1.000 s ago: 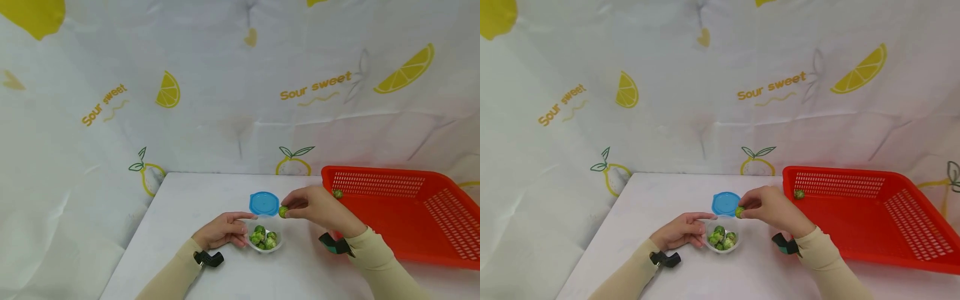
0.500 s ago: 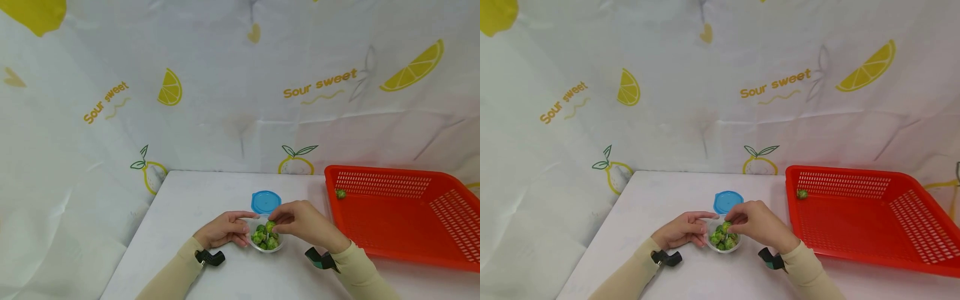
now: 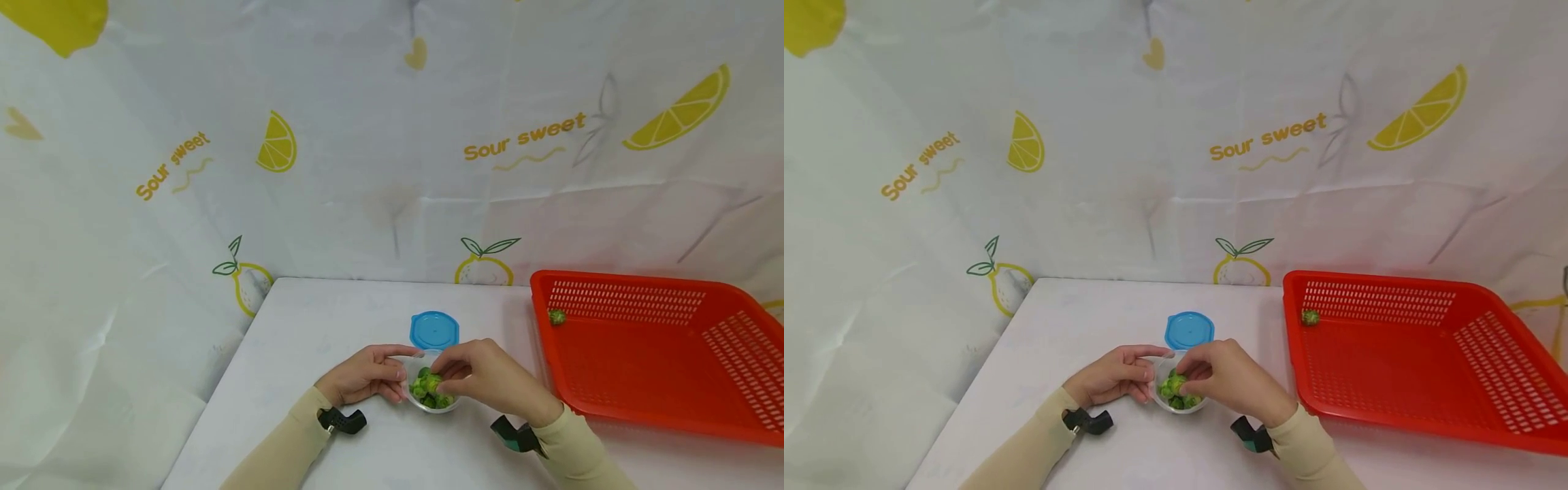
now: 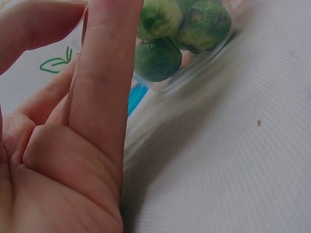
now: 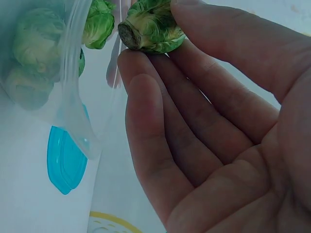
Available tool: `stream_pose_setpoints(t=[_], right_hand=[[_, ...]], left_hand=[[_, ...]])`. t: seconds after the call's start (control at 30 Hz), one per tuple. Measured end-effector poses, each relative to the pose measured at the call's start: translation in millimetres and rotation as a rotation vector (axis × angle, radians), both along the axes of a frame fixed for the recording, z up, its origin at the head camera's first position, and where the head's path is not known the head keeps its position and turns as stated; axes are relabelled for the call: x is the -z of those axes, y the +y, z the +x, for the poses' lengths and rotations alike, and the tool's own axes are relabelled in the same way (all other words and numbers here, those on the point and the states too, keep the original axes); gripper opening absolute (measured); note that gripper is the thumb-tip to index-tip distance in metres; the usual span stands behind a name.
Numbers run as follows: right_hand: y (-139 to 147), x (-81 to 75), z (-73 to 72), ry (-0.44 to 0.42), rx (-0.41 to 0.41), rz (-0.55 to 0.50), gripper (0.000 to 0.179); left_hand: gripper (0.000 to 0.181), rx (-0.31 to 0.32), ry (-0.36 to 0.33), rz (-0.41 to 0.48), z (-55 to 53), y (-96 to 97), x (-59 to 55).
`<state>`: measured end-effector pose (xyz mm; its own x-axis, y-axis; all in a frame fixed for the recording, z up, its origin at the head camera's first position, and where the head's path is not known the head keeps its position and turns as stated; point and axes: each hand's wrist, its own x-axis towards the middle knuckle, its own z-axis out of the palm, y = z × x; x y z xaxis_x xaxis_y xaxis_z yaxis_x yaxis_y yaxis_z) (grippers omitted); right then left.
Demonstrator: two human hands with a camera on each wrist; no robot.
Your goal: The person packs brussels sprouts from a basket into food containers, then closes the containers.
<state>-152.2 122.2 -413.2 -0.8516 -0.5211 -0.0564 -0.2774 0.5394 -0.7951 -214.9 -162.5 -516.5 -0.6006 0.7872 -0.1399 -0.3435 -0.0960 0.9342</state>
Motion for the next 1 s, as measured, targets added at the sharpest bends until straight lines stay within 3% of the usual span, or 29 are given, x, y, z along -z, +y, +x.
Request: stream_pose_setpoints(t=[0.43, 1.0], right_hand=[[-3, 4.8, 2.3, 0.030, -0.020, 0.017, 0.018], [-4, 10.3, 0.3, 0.036, -0.011, 0.055, 0.017]], left_hand=[[0.059, -0.019, -0.028, -0.013, 0.5, 1.7, 1.7], [0.061, 0.000, -0.007, 0.006, 1.2, 1.6, 0.4]])
